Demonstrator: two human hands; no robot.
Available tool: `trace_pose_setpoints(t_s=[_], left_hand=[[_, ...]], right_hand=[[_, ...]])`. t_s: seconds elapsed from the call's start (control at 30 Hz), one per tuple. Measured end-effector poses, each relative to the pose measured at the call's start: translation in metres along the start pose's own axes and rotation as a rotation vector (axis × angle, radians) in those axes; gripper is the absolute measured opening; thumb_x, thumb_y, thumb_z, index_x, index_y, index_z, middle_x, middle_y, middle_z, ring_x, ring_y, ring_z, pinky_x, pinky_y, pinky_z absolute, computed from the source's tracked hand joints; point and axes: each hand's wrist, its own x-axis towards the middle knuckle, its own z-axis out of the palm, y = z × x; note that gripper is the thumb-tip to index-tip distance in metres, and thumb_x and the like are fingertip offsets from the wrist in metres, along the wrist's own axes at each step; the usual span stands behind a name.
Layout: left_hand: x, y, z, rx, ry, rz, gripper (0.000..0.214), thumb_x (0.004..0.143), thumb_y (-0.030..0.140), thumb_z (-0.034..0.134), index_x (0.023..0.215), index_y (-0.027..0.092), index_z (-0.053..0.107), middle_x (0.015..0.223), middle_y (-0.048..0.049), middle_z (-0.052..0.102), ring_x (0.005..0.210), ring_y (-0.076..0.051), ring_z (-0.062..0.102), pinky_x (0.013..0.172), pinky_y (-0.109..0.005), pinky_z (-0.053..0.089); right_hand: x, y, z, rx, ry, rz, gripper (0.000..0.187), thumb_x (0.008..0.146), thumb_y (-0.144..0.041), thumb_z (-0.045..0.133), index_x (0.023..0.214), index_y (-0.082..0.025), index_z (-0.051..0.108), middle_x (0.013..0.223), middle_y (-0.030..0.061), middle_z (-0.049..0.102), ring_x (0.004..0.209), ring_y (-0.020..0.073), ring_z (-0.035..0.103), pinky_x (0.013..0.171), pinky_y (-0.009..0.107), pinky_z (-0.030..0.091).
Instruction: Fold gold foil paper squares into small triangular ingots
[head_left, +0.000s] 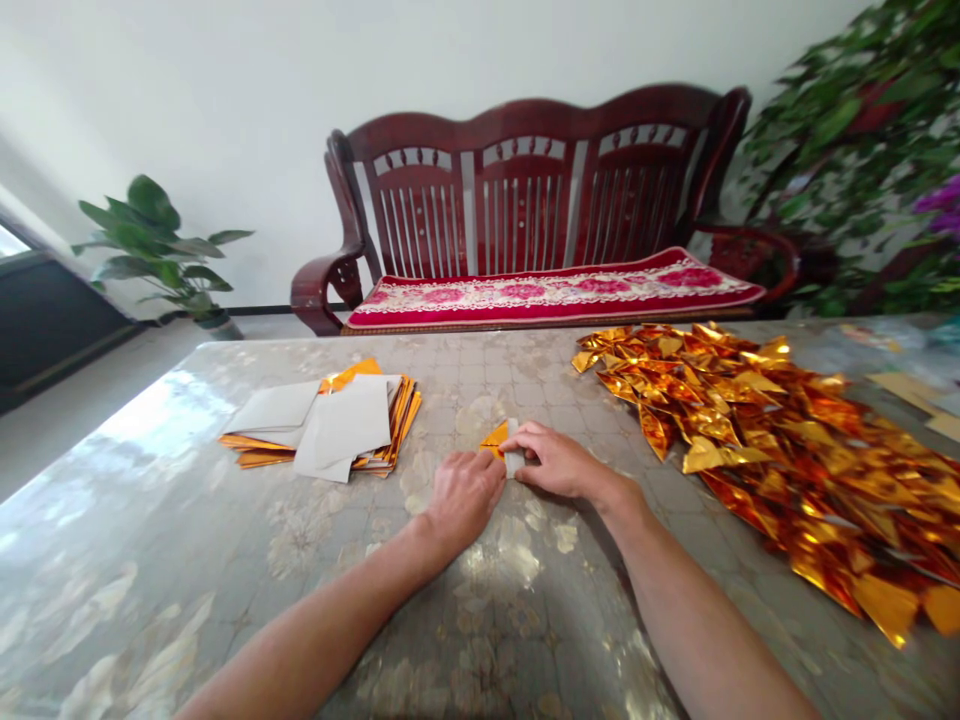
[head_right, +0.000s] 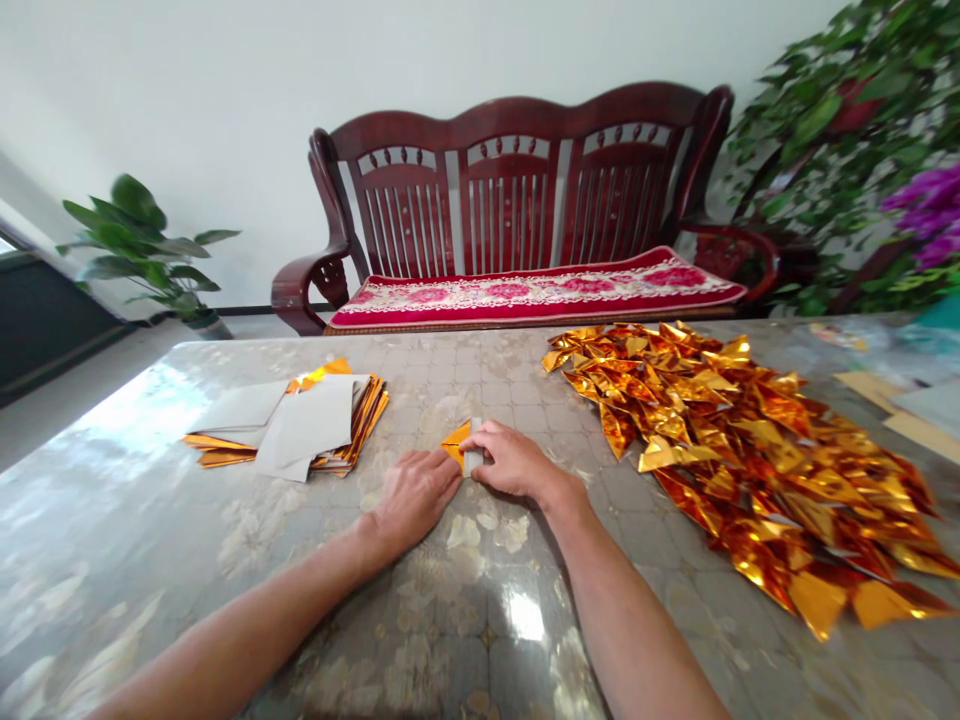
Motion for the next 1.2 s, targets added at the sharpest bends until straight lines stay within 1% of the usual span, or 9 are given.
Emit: trace_pose_setpoints(t_s=[0.17,0.3,0.37,0.5,0.67,0.87,1.0,1.1,1.2], left_hand=[[-0.002,-0.003,0.001,-0.049,-0.003,-0.008,0.021,0.100,0.027,0.044,0.092,0.021,0.063,0.090,-0.0042,0.067,0.085,-0.019,0.063,0.079,-0.031,0.045],[-0.008,-0.013,-0.002,-0.252,-0.011,0.051,0.016,0.098,0.022,0.046,0.098,0.023,0.063,0.097,-0.0014,0.067,0.095,-0.017,0.063,0.085,-0.026,0.047],[-0.012,-0.020,-0.003,-0.306,-0.023,0.071,0.020,0.098,0.017,0.045,0.103,0.024,0.063,0.102,-0.0013,0.066,0.098,-0.016,0.062,0.086,-0.025,0.047],[-0.019,-0.033,-0.005,-0.220,-0.050,0.089,0.025,0.098,0.016,0.043,0.104,0.023,0.066,0.101,-0.0030,0.067,0.097,-0.017,0.062,0.084,-0.027,0.049],[-0.020,-0.044,-0.006,-0.126,-0.057,0.138,0.025,0.093,0.012,0.051,0.109,0.024,0.067,0.105,-0.0046,0.067,0.100,-0.019,0.061,0.085,-0.029,0.050],[-0.016,-0.047,-0.004,-0.112,-0.032,0.157,0.025,0.094,0.014,0.051,0.111,0.025,0.067,0.107,-0.0046,0.066,0.099,-0.019,0.060,0.086,-0.029,0.051],[-0.009,-0.047,0.000,-0.156,0.018,0.146,0.025,0.096,0.013,0.046,0.108,0.024,0.065,0.120,-0.0043,0.063,0.109,-0.018,0.059,0.095,-0.031,0.049],[-0.002,-0.047,0.003,-0.181,0.031,0.191,0.029,0.097,0.012,0.044,0.117,0.024,0.061,0.126,-0.0046,0.063,0.116,-0.017,0.058,0.101,-0.032,0.048],[0.005,-0.048,0.004,-0.185,0.047,0.238,0.032,0.097,0.013,0.046,0.124,0.024,0.058,0.128,-0.0055,0.063,0.118,-0.017,0.058,0.103,-0.033,0.047]], right_hand=[[-0.002,-0.001,-0.001,-0.009,-0.018,-0.009,0.057,0.066,-0.008,0.064,0.120,-0.027,0.068,0.108,0.0024,0.061,0.088,0.0158,0.057,0.080,0.025,0.045],[-0.001,-0.001,-0.002,-0.013,-0.013,-0.001,0.056,0.068,-0.008,0.063,0.120,-0.027,0.068,0.108,0.0024,0.061,0.088,0.0160,0.057,0.081,0.026,0.045],[-0.001,-0.001,-0.001,-0.008,-0.012,0.002,0.055,0.069,-0.009,0.063,0.121,-0.027,0.068,0.108,0.0025,0.062,0.088,0.0158,0.057,0.082,0.026,0.045],[-0.001,-0.001,-0.001,-0.008,-0.010,0.005,0.054,0.070,-0.009,0.063,0.121,-0.026,0.069,0.109,0.0028,0.062,0.086,0.0152,0.057,0.083,0.026,0.045],[0.000,0.000,-0.001,0.003,-0.005,0.006,0.054,0.070,-0.009,0.064,0.121,-0.026,0.069,0.109,0.0033,0.062,0.087,0.0157,0.058,0.084,0.027,0.046],[0.001,-0.001,0.000,-0.001,0.000,0.004,0.051,0.074,-0.007,0.058,0.120,-0.026,0.070,0.109,0.0040,0.063,0.090,0.0162,0.059,0.086,0.027,0.046],[0.001,-0.002,-0.001,-0.014,-0.011,-0.015,0.049,0.078,-0.006,0.054,0.119,-0.025,0.071,0.108,0.0045,0.063,0.098,0.0175,0.060,0.089,0.028,0.045],[0.001,-0.001,-0.002,-0.012,-0.018,-0.037,0.048,0.079,-0.007,0.052,0.119,-0.026,0.071,0.107,0.0045,0.063,0.101,0.0180,0.060,0.092,0.029,0.045],[0.001,0.002,-0.002,-0.012,-0.016,-0.049,0.047,0.081,-0.007,0.051,0.119,-0.027,0.070,0.107,0.0042,0.062,0.102,0.0179,0.059,0.093,0.029,0.045]])
